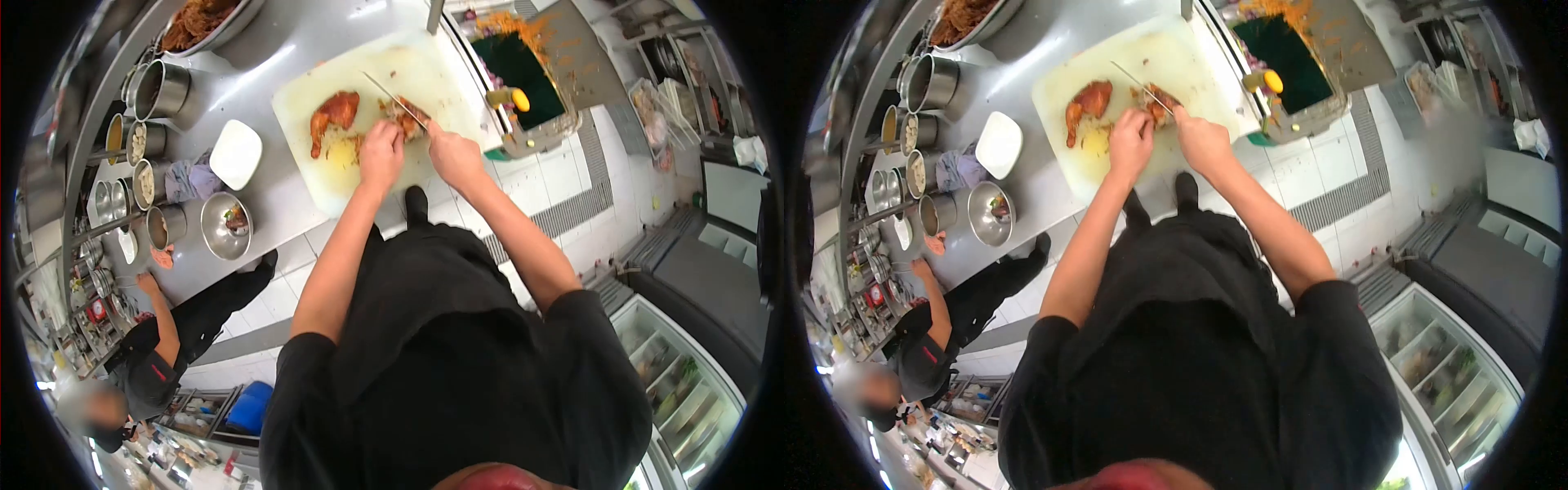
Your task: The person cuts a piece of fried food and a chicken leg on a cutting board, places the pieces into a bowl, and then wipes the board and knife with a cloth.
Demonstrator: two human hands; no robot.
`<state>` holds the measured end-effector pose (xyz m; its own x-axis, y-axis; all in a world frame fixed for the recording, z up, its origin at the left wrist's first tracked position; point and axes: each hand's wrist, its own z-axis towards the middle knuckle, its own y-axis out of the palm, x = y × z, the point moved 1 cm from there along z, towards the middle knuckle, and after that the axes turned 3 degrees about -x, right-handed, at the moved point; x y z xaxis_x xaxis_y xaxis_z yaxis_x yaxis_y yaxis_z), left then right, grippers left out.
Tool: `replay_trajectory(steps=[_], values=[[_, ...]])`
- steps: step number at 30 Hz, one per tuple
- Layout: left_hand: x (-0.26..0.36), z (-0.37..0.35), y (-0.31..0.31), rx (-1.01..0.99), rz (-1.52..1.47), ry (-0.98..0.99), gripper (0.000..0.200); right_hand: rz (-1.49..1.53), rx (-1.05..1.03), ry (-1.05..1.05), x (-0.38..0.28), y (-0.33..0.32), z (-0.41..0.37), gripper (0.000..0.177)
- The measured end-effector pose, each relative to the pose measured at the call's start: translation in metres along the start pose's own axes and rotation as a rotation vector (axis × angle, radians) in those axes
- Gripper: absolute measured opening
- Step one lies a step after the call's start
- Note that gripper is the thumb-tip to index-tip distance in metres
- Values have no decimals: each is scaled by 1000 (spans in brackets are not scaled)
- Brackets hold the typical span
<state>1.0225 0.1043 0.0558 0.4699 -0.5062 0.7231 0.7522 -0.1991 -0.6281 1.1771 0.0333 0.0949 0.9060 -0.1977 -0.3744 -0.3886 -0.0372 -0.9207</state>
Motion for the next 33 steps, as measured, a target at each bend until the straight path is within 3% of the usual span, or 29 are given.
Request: replay_trajectory(steps=[6,9,11,12,15,18,20,21,23,24,26,28,30,31,33], values=[[-6,-5,-3,-5,27,-6,8,50,-38,-6,2,-25,1,19],[-5,-8,-1,25,27,10,7,66,35,-34,-14,-49,-3,18],[-4,-7,0,16,23,-8,7,185,248,-65,-28,-65,-6,16],[-4,-7,-1,12,22,-13,7,186,243,-62,-24,-54,-3,16],[-1,-10,-1,38,1,19,6,-23,-41,-43,-6,1,4,15],[-6,-6,-10,-38,20,-5,13,-9,-48,-12,0,1,11,17],[-8,-3,-20,-217,52,-61,38,59,-33,14,-2,-19,-3,17],[-4,12,-26,-210,52,-55,38,112,1,27,-1,-33,-2,18],[8,32,-36,-228,179,200,61,145,43,95,5,-42,-15,19],[10,40,-37,-226,174,196,61,181,85,160,10,-46,-20,20],[15,57,-33,-434,324,414,75,209,83,203,26,-38,-28,20],[7,62,-21,-523,329,385,68,189,51,273,37,-31,-38,22],[14,58,-15,-501,328,127,62,199,51,273,38,-28,-40,23],[19,52,-11,-503,326,131,62,175,44,255,38,-24,-40,23],[19,36,-3,-355,239,-120,58,157,68,206,26,-27,-37,21]])
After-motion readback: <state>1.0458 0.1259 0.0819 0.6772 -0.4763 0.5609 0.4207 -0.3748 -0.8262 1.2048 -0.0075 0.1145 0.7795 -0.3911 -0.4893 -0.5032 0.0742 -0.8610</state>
